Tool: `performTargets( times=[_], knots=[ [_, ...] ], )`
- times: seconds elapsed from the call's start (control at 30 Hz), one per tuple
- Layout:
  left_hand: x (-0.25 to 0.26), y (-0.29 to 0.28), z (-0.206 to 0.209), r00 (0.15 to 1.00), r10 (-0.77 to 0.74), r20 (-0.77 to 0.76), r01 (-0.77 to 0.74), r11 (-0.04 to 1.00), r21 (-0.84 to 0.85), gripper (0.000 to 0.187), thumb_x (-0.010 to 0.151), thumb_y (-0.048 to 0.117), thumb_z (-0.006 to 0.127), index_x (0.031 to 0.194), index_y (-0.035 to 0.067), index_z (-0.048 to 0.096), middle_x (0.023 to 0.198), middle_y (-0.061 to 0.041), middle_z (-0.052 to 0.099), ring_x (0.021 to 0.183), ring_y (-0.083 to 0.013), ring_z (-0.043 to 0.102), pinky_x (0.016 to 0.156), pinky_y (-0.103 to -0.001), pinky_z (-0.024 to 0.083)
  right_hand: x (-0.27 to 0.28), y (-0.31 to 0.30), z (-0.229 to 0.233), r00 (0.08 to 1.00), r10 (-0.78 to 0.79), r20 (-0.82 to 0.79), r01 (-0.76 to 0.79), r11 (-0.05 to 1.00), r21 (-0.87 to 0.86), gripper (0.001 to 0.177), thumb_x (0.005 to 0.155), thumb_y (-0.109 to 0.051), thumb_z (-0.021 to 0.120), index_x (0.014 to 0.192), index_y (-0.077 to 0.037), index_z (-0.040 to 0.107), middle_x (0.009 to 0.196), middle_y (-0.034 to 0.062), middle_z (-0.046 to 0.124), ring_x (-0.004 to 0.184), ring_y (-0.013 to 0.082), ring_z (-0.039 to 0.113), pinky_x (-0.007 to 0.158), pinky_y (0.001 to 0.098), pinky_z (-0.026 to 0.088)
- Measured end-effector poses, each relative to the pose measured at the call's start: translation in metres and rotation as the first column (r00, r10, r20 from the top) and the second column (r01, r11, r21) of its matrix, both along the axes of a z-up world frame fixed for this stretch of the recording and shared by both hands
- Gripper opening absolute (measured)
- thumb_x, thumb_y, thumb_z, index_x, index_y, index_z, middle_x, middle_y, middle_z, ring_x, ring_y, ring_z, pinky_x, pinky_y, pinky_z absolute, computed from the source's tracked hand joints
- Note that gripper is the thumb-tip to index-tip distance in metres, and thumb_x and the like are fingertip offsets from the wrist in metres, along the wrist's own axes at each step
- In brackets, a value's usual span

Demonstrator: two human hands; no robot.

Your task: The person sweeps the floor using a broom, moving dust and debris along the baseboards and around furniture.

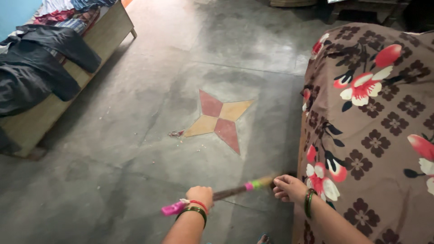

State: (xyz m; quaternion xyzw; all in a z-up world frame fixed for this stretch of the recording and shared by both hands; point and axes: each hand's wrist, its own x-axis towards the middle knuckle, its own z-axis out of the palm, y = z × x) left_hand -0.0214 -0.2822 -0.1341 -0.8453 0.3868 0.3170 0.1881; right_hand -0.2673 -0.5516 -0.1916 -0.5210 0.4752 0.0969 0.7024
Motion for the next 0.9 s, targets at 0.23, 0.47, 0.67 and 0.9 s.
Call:
performTargets(
  times=[0.23, 0.47, 0.67, 0.9],
  knots=[
    [0.030, -0.014, -0.022, 0.932, 0.321, 0.170, -0.287, 0.937, -0.198, 0.017, 0.100, 0.026, 0.062, 0.108, 0.020, 0.076, 0.112, -0.009, 0.077, 0.107, -0.0275, 0.074, 0.090, -0.042, 0.060, -0.027, -0.037, -0.007, 0.997, -0.059, 0.058, 0.058, 0.998, 0.017, 0.040, 0.095, -0.036, 0.066, 0.125, -0.009, 0.061, 0.097, 0.0078, 0.071, 0.073, 0.0149, 0.066, 0.064, 0.0293, 0.052],
    [0.014, -0.042, 0.059, 0.951, 0.282, 0.125, -0.257, 0.949, -0.181, 0.036, 0.089, 0.040, 0.076, 0.113, 0.015, 0.070, 0.114, -0.011, 0.074, 0.111, -0.0293, 0.071, 0.094, -0.042, 0.057, -0.014, -0.047, -0.014, 0.996, -0.013, 0.085, 0.013, 1.000, -0.003, 0.040, 0.095, -0.037, 0.065, 0.124, -0.010, 0.062, 0.099, 0.0087, 0.071, 0.074, 0.0149, 0.068, 0.063, 0.0286, 0.052],
    [-0.043, -0.084, 0.055, 0.999, 0.032, -0.004, -0.032, 0.998, -0.056, 0.034, 0.090, 0.038, 0.074, 0.114, 0.014, 0.073, 0.116, -0.010, 0.074, 0.112, -0.0287, 0.070, 0.095, -0.042, 0.057, -0.020, -0.073, -0.012, 0.987, -0.056, 0.149, 0.038, 0.992, 0.120, 0.039, 0.096, -0.034, 0.067, 0.125, -0.008, 0.061, 0.101, 0.0106, 0.068, 0.074, 0.0152, 0.063, 0.065, 0.0321, 0.052],
    [-0.060, -0.093, 0.006, 0.989, -0.150, 0.013, 0.149, 0.988, 0.040, 0.028, 0.094, 0.026, 0.066, 0.118, 0.018, 0.077, 0.123, -0.008, 0.074, 0.116, -0.0280, 0.069, 0.096, -0.045, 0.057, -0.043, -0.082, 0.026, 0.996, -0.060, 0.069, 0.062, 0.998, -0.028, 0.038, 0.096, -0.034, 0.065, 0.124, -0.008, 0.064, 0.100, 0.0099, 0.072, 0.076, 0.0141, 0.068, 0.070, 0.0303, 0.055]
  ],
)
